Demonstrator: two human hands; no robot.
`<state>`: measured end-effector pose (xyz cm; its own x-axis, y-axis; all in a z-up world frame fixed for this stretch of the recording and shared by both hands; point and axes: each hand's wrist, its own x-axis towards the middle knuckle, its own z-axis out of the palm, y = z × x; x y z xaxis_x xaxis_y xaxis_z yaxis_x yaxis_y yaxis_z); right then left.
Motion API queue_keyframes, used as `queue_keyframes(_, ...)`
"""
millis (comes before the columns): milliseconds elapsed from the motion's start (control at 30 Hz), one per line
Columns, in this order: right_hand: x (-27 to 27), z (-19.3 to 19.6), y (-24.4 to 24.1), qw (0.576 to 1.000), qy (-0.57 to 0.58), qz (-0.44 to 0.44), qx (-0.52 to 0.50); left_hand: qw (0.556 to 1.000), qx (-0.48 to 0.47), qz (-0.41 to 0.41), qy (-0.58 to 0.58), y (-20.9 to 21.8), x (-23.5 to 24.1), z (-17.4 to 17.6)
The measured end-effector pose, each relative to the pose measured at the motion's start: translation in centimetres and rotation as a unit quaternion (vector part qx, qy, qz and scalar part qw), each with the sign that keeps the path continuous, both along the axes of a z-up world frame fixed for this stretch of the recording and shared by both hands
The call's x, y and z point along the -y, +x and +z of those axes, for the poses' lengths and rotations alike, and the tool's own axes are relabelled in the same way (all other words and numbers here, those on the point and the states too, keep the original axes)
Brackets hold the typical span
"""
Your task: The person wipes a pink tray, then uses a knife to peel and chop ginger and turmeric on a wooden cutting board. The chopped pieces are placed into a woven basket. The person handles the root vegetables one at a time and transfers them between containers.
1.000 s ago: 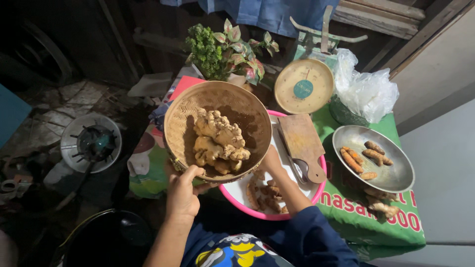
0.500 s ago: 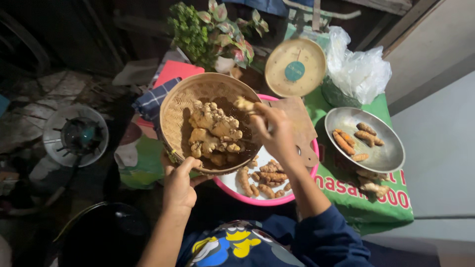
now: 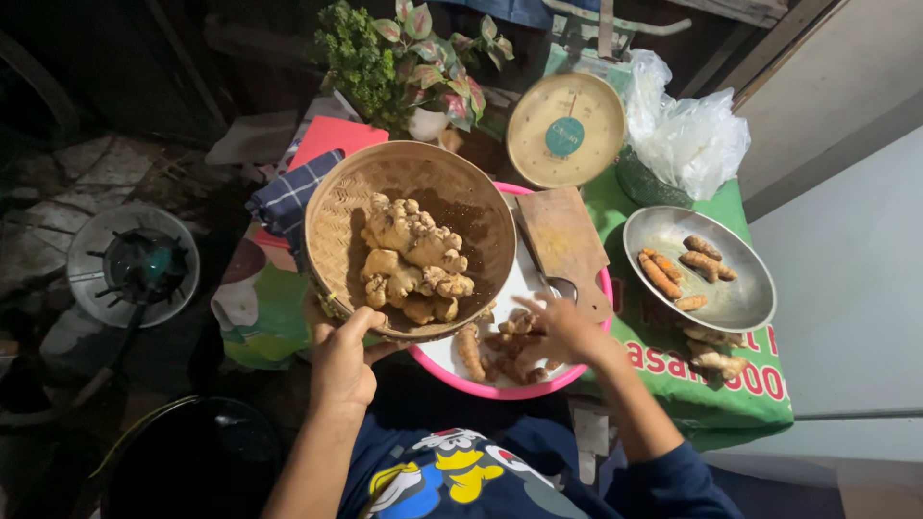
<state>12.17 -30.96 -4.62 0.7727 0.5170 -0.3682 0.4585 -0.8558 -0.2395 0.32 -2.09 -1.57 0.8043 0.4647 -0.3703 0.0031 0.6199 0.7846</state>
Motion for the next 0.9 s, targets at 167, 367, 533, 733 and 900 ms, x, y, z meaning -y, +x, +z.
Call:
queue_keyframes(167, -0.1, -3.2, -2.4, 0.997, 0.049, 0.032, 0.041, 1.000, 0.005, -0.013, -0.012, 0.3, 0.0, -0.6)
queue_keyframes(367, -1.5, -3.8, -3.6, 0.991, 0.097, -0.004, 0.088, 0.999, -0.013, -0.029, -0.021, 0.7, 0.0, -2.8)
queue_keyframes(533, -1.9, -5.0, -4.0, 0.987, 0.109, -0.054, 0.107, 0.999, -0.003, -0.045, -0.011, 0.8, 0.0, -3.4)
queue_keyframes(733, 0.4, -6.9, -0.6, 0.913, 0.383, -0.141, -0.007, 0.999, -0.019, -0.029, 0.007, 0.6, 0.2, -1.2)
queue_keyframes(900, 0.8, -1.0, 3.2, 0.743, 0.619, -0.233, -0.104, 0.999, -0.018, -0.031, 0.009, 0.5, 0.3, -0.5)
